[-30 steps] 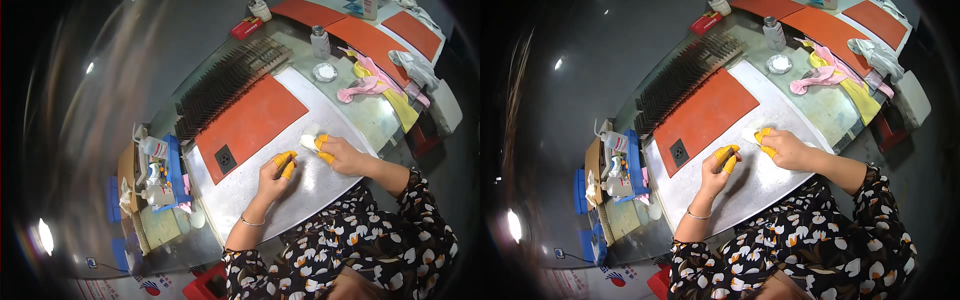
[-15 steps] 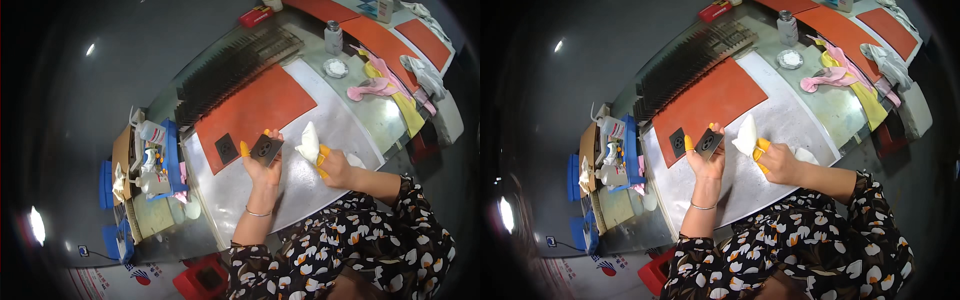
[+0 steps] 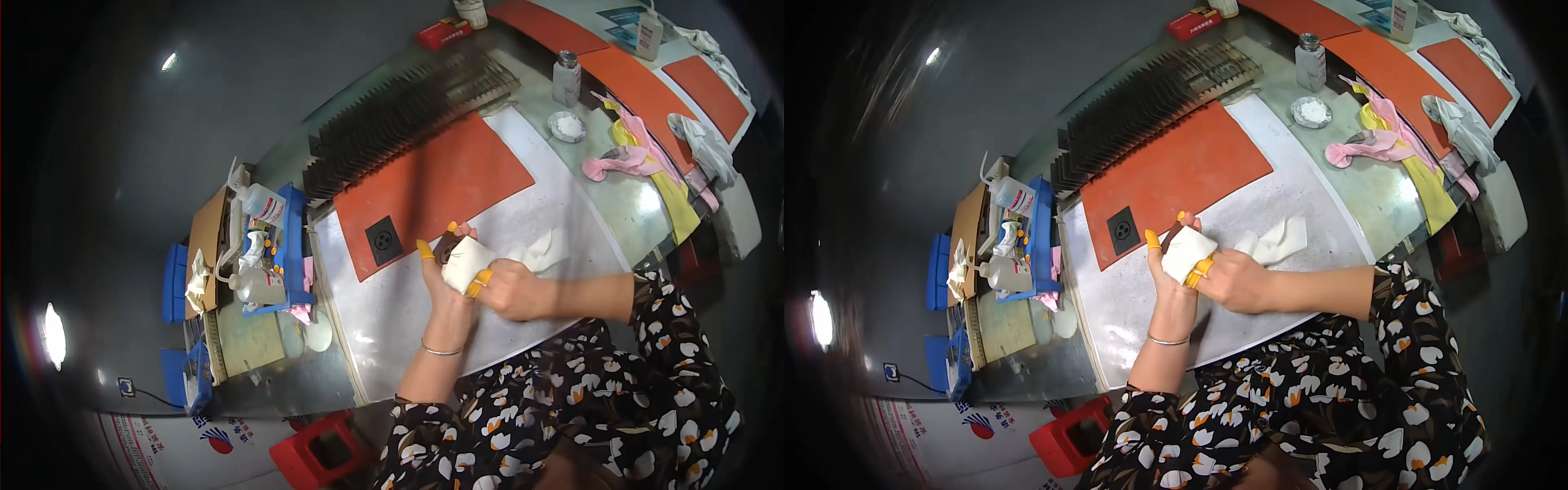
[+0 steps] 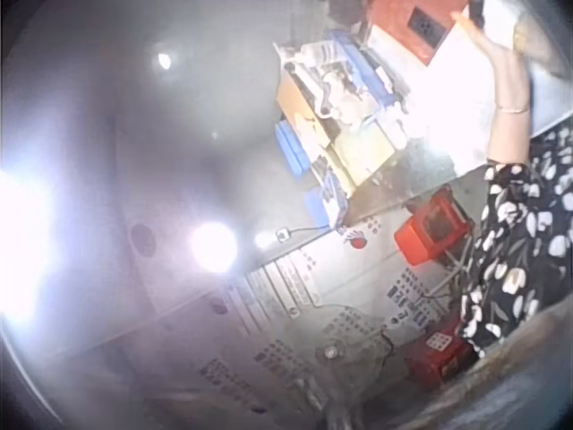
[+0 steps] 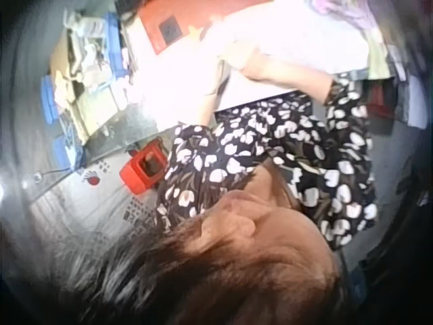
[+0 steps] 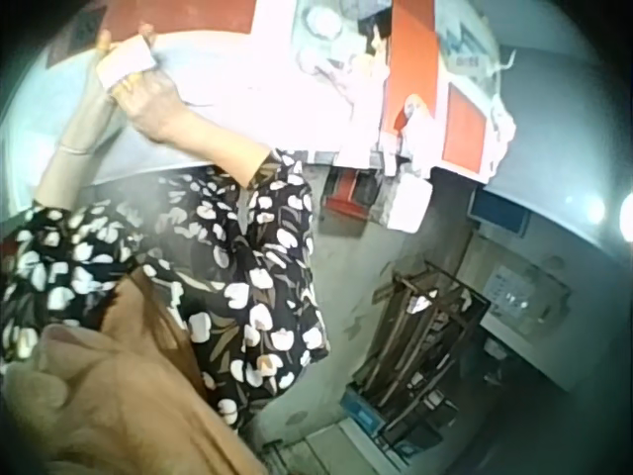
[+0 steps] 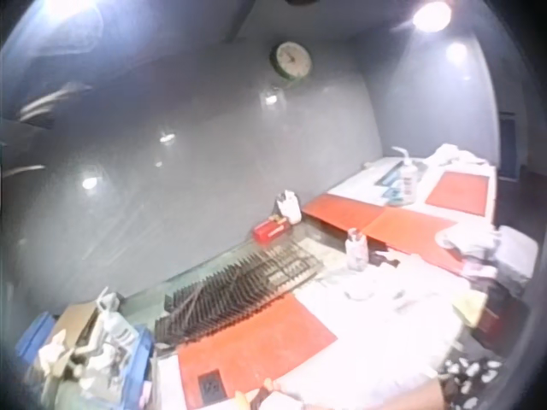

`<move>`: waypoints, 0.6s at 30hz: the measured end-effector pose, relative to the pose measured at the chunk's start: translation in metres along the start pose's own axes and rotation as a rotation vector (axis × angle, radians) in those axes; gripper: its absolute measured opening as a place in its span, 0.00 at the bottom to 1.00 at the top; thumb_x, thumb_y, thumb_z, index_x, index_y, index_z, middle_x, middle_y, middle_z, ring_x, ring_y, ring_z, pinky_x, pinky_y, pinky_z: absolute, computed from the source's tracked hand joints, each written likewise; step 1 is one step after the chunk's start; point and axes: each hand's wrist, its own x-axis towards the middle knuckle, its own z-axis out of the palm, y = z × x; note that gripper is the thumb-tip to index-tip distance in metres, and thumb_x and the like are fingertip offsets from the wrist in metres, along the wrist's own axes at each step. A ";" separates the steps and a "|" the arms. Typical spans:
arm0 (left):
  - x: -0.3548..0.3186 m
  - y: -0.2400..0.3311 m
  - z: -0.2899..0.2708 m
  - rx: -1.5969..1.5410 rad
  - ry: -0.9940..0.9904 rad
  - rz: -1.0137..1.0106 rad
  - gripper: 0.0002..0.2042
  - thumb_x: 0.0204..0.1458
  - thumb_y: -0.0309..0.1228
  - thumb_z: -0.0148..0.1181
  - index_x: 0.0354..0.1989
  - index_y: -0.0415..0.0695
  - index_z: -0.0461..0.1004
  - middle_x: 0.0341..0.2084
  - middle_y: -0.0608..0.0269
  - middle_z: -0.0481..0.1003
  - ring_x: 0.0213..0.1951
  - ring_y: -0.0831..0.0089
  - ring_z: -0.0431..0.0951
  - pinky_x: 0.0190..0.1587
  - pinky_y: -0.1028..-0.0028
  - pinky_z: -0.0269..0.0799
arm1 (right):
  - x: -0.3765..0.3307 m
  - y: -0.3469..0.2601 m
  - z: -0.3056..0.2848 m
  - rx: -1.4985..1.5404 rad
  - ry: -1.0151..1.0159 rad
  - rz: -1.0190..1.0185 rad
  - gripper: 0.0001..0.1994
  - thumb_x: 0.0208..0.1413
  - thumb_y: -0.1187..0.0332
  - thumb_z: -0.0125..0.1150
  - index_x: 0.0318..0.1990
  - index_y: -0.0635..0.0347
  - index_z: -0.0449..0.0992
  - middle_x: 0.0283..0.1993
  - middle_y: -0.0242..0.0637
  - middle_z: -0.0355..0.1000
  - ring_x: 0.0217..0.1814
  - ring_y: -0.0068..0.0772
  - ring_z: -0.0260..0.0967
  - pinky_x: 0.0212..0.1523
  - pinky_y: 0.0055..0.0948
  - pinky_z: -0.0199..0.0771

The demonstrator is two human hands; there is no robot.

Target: The person cleans small rectangular metal plates with circular cutouts using a white cloth and a yellow sponge. They wipe the plates individually on a red mat, occasionally dipping the cloth into a container of white powder. The person handles the plates one by one, wiping both sides and edges before placing them back on the mat.

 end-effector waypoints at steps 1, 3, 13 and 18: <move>0.000 0.000 -0.003 0.031 0.053 0.036 0.30 0.57 0.54 0.35 0.42 0.34 0.66 0.33 0.51 0.72 0.40 0.60 0.72 0.48 0.66 0.69 | 0.001 -0.004 -0.001 0.007 -0.048 -0.003 0.08 0.41 0.71 0.51 0.31 0.63 0.71 0.23 0.38 0.67 0.23 0.36 0.66 0.26 0.35 0.66; 0.000 0.000 -0.013 0.045 0.023 0.049 0.30 0.57 0.54 0.34 0.44 0.33 0.66 0.36 0.51 0.72 0.43 0.59 0.72 0.49 0.67 0.69 | 0.005 -0.008 -0.001 0.084 -0.022 -0.029 0.06 0.41 0.72 0.52 0.29 0.62 0.70 0.22 0.39 0.67 0.25 0.38 0.67 0.26 0.37 0.66; 0.069 0.065 -0.009 0.869 0.094 0.208 0.15 0.57 0.34 0.46 0.42 0.32 0.67 0.34 0.52 0.74 0.38 0.64 0.76 0.41 0.69 0.74 | -0.042 0.006 -0.023 0.446 -0.155 0.085 0.15 0.39 0.75 0.56 0.40 0.58 0.70 0.31 0.43 0.65 0.27 0.44 0.67 0.21 0.40 0.67; 0.108 0.082 -0.022 1.470 0.254 0.630 0.17 0.46 0.24 0.59 0.43 0.28 0.67 0.35 0.54 0.72 0.36 0.66 0.74 0.40 0.72 0.69 | -0.076 0.043 -0.038 0.304 -0.053 0.350 0.13 0.42 0.74 0.55 0.40 0.58 0.70 0.33 0.44 0.66 0.28 0.48 0.66 0.27 0.41 0.68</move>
